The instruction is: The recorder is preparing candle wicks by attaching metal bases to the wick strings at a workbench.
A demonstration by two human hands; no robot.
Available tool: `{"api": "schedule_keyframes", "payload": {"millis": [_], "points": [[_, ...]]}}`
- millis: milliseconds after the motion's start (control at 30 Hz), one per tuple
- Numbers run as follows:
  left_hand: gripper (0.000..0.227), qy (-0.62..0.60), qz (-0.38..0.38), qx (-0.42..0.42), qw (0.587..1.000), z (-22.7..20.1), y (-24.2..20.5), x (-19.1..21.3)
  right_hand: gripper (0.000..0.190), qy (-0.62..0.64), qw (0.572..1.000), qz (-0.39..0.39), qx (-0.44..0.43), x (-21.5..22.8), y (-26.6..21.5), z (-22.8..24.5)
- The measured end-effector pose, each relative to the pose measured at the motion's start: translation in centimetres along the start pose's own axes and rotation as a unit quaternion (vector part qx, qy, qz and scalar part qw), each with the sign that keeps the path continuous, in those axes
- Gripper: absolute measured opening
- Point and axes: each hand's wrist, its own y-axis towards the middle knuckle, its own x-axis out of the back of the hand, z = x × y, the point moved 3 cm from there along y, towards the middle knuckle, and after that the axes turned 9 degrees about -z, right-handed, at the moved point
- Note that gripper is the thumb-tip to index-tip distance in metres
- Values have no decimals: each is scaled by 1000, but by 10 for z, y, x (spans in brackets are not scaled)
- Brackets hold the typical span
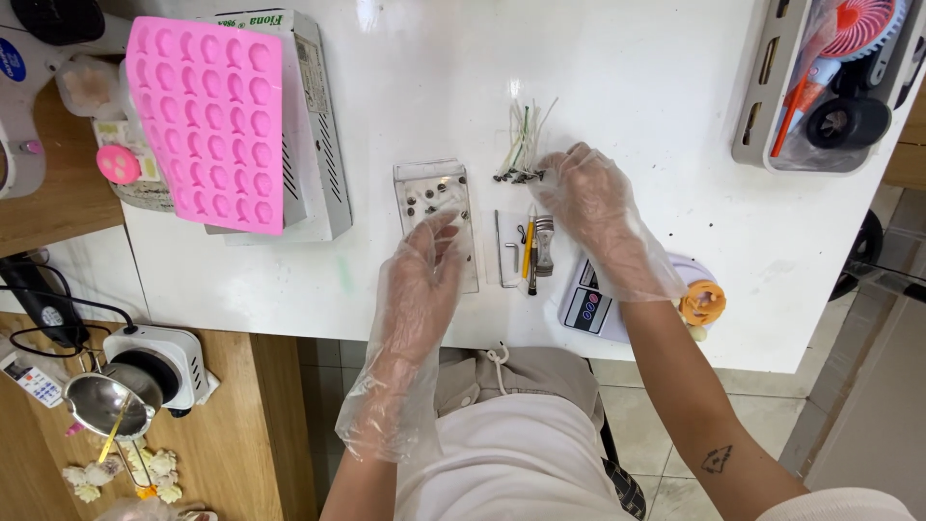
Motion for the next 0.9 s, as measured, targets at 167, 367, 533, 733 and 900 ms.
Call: {"api": "schedule_keyframes", "payload": {"millis": [167, 367, 533, 733, 900], "points": [[37, -2, 13, -6, 1000, 16, -15, 14, 32, -15, 999, 36, -10, 15, 9, 15], [33, -20, 20, -21, 999, 35, -22, 27, 25, -13, 998, 50, -36, -2, 13, 4], [32, -21, 12, -24, 999, 38, -27, 39, 16, -34, 999, 36, -18, -5, 19, -6], [34, -35, 15, -8, 999, 45, -31, 50, 17, -31, 998, 49, -13, 13, 18, -5], [35, -39, 15, 15, 999, 58, -32, 52, 21, -41, 988, 119, -92, 25, 20, 21]]}}
